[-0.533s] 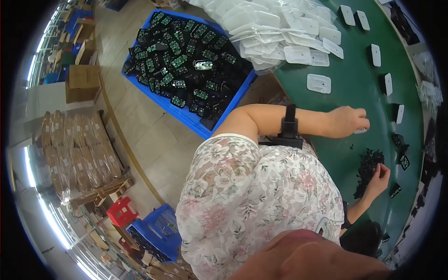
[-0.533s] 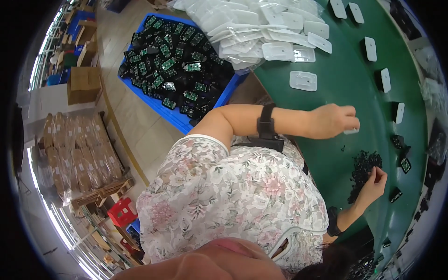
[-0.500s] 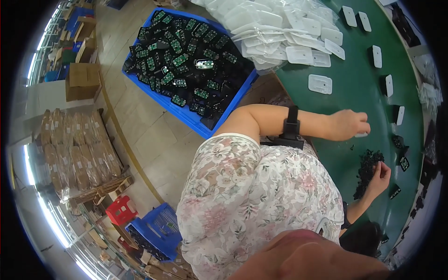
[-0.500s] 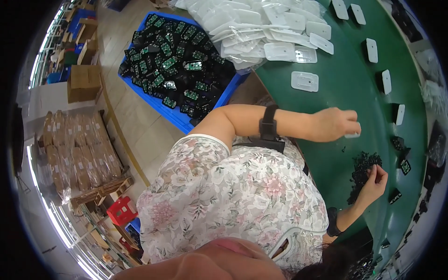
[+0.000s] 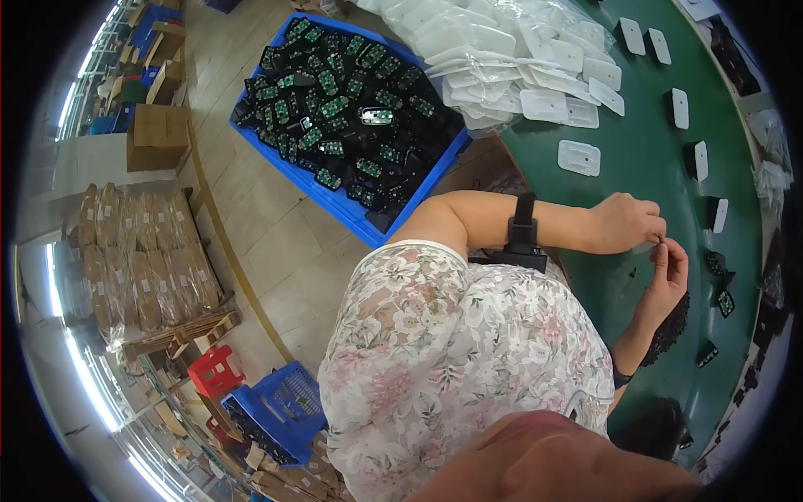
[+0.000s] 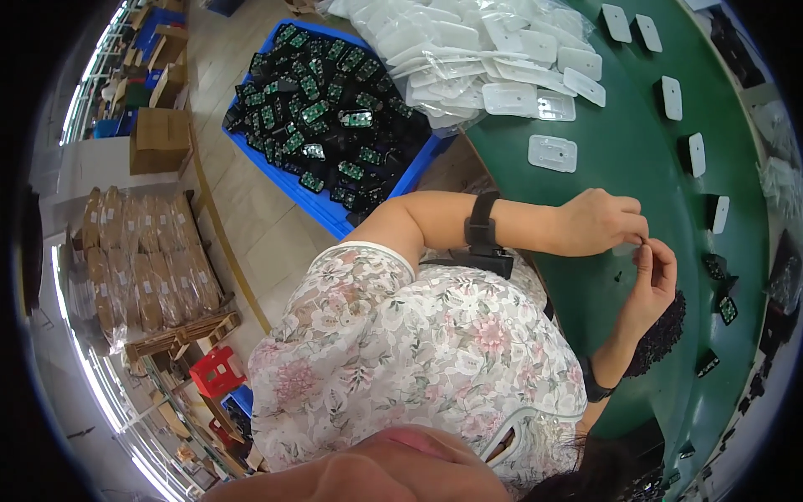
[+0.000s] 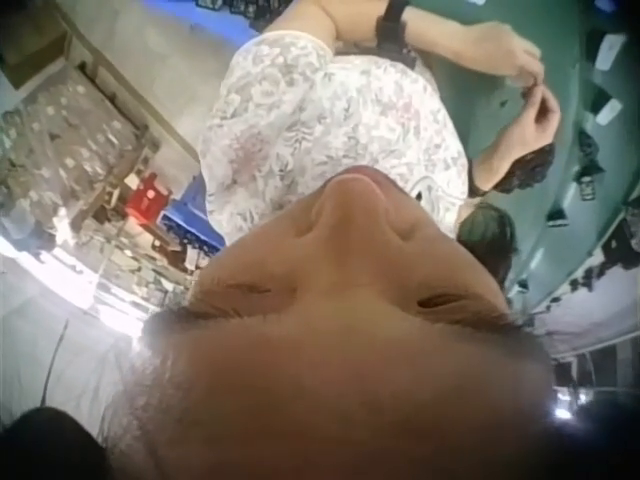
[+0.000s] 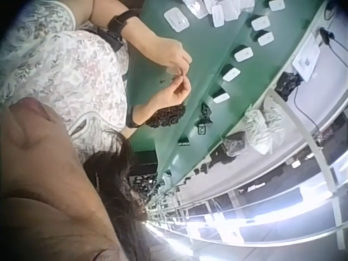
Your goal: Assembling electronic circuit boards into plastic housings on a production line.
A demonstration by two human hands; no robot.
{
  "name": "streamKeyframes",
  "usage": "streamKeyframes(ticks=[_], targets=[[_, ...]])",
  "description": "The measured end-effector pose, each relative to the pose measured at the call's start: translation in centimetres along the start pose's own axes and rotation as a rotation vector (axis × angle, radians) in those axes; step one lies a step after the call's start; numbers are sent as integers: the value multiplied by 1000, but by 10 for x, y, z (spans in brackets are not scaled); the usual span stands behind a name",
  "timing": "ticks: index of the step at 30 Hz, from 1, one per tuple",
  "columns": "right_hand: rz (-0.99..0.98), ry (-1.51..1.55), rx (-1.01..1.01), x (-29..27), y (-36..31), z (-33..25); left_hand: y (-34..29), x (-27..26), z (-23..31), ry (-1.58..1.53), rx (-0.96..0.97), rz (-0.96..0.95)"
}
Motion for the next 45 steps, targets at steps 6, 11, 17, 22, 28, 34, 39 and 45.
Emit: streamKeyframes(ticks=[6, 11, 17, 22, 28, 34, 39, 45], targets=[[4, -123, -68, 0, -6, -2, -4, -7, 1, -86, -37, -31], [-43, -394, -265, 16, -2, -27, -5, -9, -8, -389, -306, -167], [-18, -683, -613, 16, 0, -36, -5, -9, -11, -653, -743, -376], [64, -712, -625, 12, -4, -36, 0, -7, -5, -829, -704, -349], [92, -651, -475, 15, -8, -30, -3, -5, -5, -783, -717, -372], [132, -285, -50, 17, -13, -14, -3, -5, 2, -714, -547, -269], [150, -231, -78, 23, -16, -5, -1, -7, 1, -507, -422, -246], [286, -461, -298, 5, -18, -25, -1, -7, 0, -728, -540, -284]])
Point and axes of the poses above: each hand's wrist, its own y-axis towards the middle knuckle, its own x-axis out of the palm, z = x × y, the point moved 3 cm from there along y, towards the middle knuckle, and after that the axes turned 7 degrees about -x, right-handed, at the moved point
